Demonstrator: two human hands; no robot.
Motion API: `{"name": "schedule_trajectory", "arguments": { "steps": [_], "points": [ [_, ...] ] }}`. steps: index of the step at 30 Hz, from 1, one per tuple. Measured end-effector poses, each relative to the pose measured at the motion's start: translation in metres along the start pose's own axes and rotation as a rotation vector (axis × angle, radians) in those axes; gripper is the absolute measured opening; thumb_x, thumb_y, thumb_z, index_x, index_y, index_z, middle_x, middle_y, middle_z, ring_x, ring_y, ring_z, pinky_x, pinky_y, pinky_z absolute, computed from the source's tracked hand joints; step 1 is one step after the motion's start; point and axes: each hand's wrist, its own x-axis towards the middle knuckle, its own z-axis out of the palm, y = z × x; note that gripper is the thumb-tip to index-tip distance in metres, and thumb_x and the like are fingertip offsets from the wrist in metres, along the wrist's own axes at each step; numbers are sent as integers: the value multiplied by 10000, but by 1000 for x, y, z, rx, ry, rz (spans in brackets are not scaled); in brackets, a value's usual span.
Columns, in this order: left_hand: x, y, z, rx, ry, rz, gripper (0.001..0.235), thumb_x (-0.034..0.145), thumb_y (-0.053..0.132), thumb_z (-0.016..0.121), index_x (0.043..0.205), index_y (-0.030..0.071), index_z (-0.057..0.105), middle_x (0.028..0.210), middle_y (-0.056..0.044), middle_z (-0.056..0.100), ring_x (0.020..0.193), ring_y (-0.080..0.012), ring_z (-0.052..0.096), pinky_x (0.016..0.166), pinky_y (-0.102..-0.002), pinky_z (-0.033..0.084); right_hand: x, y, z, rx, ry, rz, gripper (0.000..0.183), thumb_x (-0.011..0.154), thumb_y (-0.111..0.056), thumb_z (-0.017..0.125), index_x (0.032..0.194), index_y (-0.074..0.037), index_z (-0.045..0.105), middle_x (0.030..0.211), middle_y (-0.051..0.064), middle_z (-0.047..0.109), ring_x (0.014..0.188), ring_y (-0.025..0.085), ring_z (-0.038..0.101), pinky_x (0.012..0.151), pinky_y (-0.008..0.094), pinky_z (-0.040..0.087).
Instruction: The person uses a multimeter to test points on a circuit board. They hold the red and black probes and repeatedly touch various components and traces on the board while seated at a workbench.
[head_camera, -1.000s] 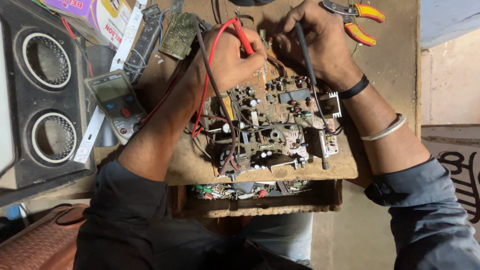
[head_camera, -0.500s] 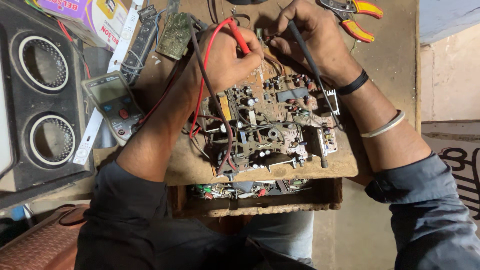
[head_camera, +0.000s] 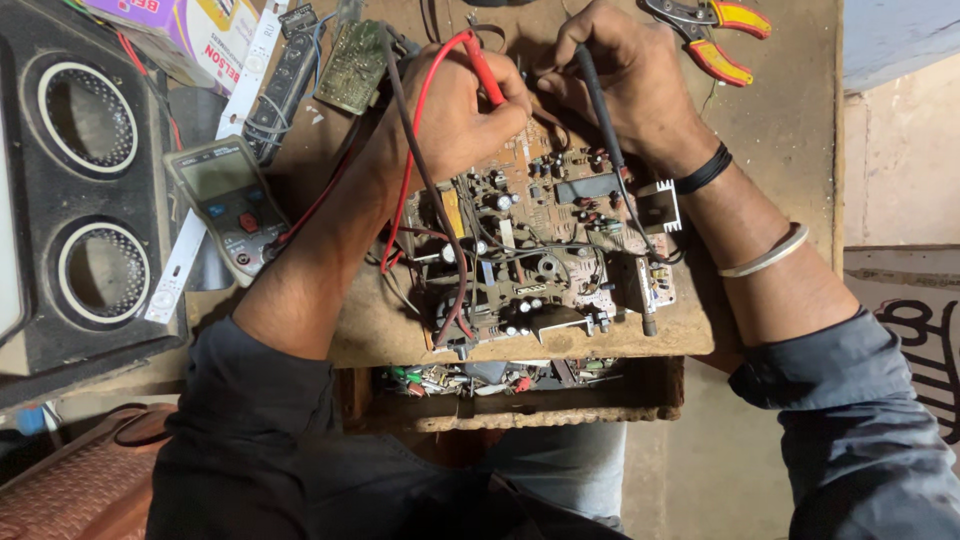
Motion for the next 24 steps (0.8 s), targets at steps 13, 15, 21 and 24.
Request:
{"name": "schedule_trajectory", "arguments": {
  "steps": [13, 15, 21, 24],
  "points": [
    [0, -5, 3, 31, 18, 31, 109, 888, 172, 723, 901, 64, 734, 811, -94, 711, 751, -215, 717, 689, -344, 544, 1, -10, -6, -328, -43, -161, 221, 1040, -42, 817, 1073, -21, 600, 1017, 88, 713, 914, 193, 732, 807, 293, 587],
    [-1, -7, 4, 30, 23, 51, 107, 893, 170, 727, 898, 63, 730, 810, -95, 706, 750, -216, 713, 689, -347, 543, 2, -14, -5, -293, -58, -127, 193, 1046, -37, 795, 1089, -23, 607, 1001, 75, 725, 891, 187, 746, 803, 290, 591],
    [4, -4, 4, -63, -153, -98, 123, 903, 193, 677, 940, 85, 724, 809, -82, 711, 721, -171, 673, 670, -342, 522, 5, -25, -3, -350, -81, -12, 371, 812, -17, 787, 1165, -69, 682, 984, 119, 712, 848, 304, 686, 771, 392, 549],
    [-6, -4, -10, 68, -147, -110, 198, 929, 207, 666, 1017, 42, 732, 909, -90, 738, 832, -180, 695, 766, -329, 539, 11, -20, 1, -232, -98, -97, 481, 866, -53, 748, 1332, -126, 652, 1176, 88, 743, 1087, 331, 704, 961, 431, 563]
  ]
}}
